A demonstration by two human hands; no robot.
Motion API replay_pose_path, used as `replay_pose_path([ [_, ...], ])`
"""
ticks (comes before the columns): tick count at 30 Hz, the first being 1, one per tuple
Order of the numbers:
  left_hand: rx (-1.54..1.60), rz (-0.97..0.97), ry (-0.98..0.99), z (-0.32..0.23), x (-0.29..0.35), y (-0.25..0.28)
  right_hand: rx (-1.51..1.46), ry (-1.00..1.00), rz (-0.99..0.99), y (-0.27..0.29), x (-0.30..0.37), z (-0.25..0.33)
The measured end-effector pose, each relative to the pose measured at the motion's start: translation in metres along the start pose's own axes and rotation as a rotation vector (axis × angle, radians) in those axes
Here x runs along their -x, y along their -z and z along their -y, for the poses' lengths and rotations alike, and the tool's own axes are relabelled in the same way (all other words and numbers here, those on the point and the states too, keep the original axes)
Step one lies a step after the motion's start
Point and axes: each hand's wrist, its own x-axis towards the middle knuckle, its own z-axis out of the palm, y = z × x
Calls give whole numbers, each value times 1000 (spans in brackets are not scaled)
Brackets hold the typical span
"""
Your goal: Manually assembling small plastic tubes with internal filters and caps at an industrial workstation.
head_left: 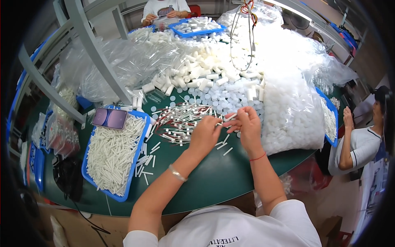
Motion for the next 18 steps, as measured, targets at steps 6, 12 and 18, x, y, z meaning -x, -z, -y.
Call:
replay_pose_path([
  [6,-335,106,-178,12,-17,-49,28,-25,-93,-2,-9,-1],
  [12,-98,51,-180,-3,-10,-45,254,76,-84,-1,4,2],
  [18,981,67,540,7,14,13,461,45,44,-1,9,-7],
])
